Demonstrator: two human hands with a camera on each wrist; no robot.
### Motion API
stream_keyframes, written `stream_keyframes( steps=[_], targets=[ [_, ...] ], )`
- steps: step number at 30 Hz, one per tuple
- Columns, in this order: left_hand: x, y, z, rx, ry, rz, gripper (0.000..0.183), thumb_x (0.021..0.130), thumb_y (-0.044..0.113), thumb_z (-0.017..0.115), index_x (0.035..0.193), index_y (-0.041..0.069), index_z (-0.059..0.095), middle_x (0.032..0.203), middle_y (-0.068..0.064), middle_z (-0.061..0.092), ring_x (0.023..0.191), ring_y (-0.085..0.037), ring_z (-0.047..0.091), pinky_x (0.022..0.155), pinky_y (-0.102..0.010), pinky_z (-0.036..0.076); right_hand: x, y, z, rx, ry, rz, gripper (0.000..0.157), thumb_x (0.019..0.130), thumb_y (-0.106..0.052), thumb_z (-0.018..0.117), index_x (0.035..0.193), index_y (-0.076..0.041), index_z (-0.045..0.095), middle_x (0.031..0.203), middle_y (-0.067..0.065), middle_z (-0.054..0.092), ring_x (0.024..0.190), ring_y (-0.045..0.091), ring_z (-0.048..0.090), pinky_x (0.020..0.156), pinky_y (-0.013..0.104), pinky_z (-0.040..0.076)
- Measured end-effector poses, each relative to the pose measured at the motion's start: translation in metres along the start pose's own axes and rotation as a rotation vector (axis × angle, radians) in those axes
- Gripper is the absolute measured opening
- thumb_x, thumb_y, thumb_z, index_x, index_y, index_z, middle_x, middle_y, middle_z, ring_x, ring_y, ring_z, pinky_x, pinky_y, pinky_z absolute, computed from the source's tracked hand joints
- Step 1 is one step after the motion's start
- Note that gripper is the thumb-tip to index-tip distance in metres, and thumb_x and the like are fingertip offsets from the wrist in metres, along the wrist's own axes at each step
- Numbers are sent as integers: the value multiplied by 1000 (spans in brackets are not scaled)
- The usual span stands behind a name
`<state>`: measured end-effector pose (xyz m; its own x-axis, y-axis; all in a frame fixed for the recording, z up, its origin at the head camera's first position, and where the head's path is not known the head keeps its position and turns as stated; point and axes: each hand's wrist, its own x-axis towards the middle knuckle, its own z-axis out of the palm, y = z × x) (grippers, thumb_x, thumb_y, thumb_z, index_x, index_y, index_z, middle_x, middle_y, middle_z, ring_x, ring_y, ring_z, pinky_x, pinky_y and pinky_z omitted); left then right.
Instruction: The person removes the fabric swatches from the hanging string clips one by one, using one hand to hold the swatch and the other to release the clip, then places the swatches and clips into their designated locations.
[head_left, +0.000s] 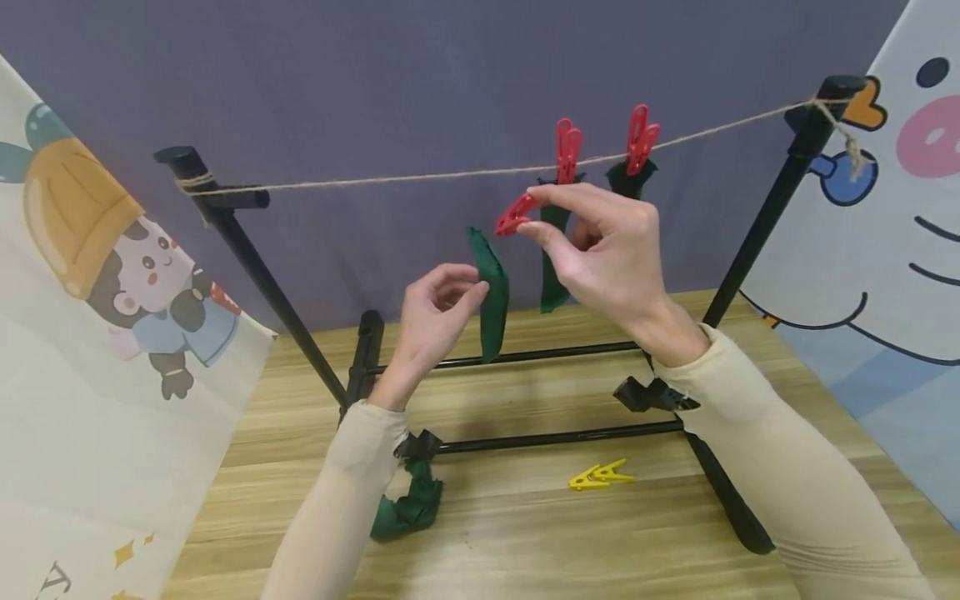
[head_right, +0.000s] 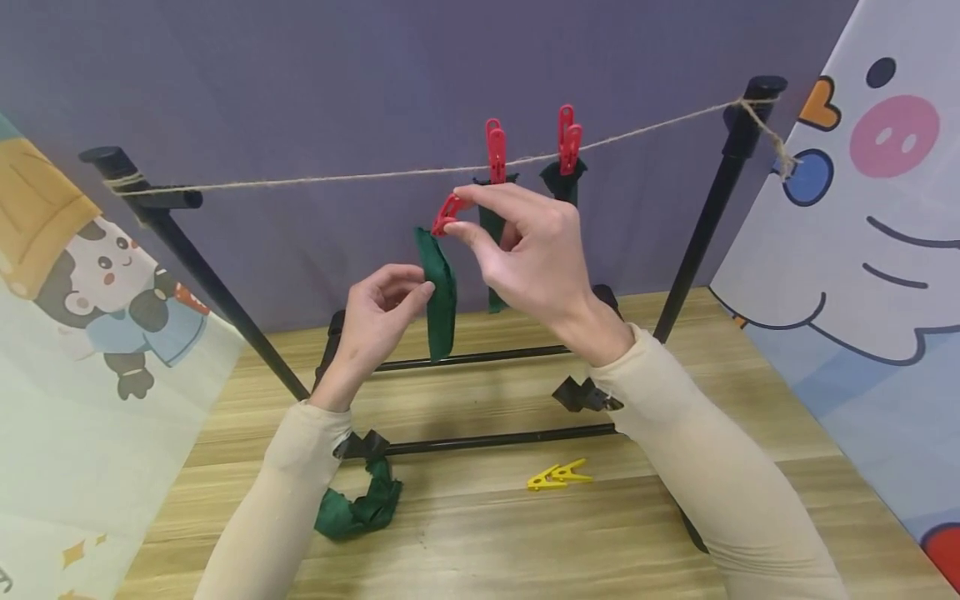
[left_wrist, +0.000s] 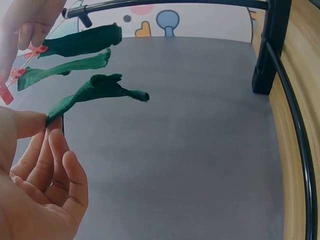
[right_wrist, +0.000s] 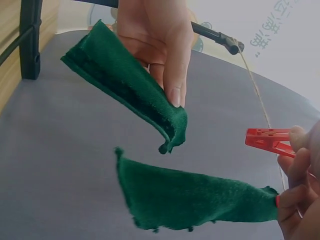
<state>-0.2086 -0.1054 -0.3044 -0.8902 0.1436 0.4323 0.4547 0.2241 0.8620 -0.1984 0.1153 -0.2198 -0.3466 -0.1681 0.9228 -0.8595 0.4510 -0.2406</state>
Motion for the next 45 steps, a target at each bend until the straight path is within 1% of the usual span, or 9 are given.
stream_keyframes(
  steps=[2, 8, 9, 13, 21, 27, 36, 40, 45],
  targets=[
    [-1, -2, 0, 0, 1, -2, 22, 97, 27, 71, 113, 11, 71, 97, -11, 76, 83, -29, 67, 71, -28, 50, -3, 2, 0, -5, -10, 5, 28, 84, -14, 85, 109, -3, 79, 88, 9, 76, 44, 3, 36, 47, 16, 25],
    [-4, -10, 1, 16, -1, -22, 20, 97, 28, 71, 111, 13, 72, 95, -8, 75, 82, -25, 66, 71, -27, 50, -15, 7, 0, -15, -44, 38, 28, 84, -15, 85, 110, -5, 78, 91, 8, 76, 44, 3, 38, 46, 17, 27],
    [-4, -10, 1, 20, 0, -25, 20, 97, 28, 70, 111, 13, 72, 96, -8, 75, 80, -22, 65, 70, -27, 50, -16, 8, 0, -11, -52, 45, 29, 84, -15, 85, 110, -5, 78, 91, 8, 76, 44, 3, 38, 46, 17, 27],
    [-7, -13, 2, 22, 2, -34, 20, 98, 27, 70, 112, 13, 72, 97, -8, 74, 79, -18, 64, 71, -27, 50, -22, 10, 0, 6, -74, 68, 30, 83, -16, 86, 112, -8, 79, 93, 5, 77, 43, 3, 39, 46, 17, 29],
    [-11, -17, 3, 23, 5, -58, 21, 98, 27, 70, 112, 12, 72, 98, -8, 74, 82, -16, 65, 73, -27, 51, -28, 9, 3, 27, -79, 103, 31, 81, -12, 87, 110, -8, 79, 87, 5, 75, 44, 2, 36, 46, 19, 27],
    [-13, -19, 3, 14, 15, -66, 20, 98, 25, 69, 111, 11, 72, 98, -9, 73, 81, -16, 65, 74, -27, 51, -34, 12, 4, 35, -99, 120, 32, 81, -13, 87, 112, -9, 79, 89, 4, 76, 44, 1, 37, 45, 19, 27],
    [-18, -24, 1, 11, 10, -83, 20, 98, 23, 70, 112, 10, 72, 98, -9, 73, 80, -13, 64, 72, -26, 51, -46, 18, 5, 34, -137, 117, 33, 80, -12, 88, 111, -9, 79, 87, 3, 75, 45, 0, 39, 44, 19, 29],
    [-20, -25, 1, 10, 2, -73, 21, 98, 24, 69, 112, 10, 72, 99, -11, 73, 80, -14, 65, 72, -26, 51, -51, 21, 5, 30, -147, 115, 33, 79, -11, 88, 111, -8, 79, 88, 4, 76, 44, 0, 39, 44, 18, 29],
    [-22, -28, 0, 8, 1, -78, 21, 98, 25, 70, 112, 9, 72, 99, -12, 72, 82, -26, 66, 71, -25, 51, -57, 23, 5, 27, -161, 118, 34, 80, -10, 87, 112, -8, 78, 92, 5, 77, 44, 0, 40, 44, 17, 31]
  ],
)
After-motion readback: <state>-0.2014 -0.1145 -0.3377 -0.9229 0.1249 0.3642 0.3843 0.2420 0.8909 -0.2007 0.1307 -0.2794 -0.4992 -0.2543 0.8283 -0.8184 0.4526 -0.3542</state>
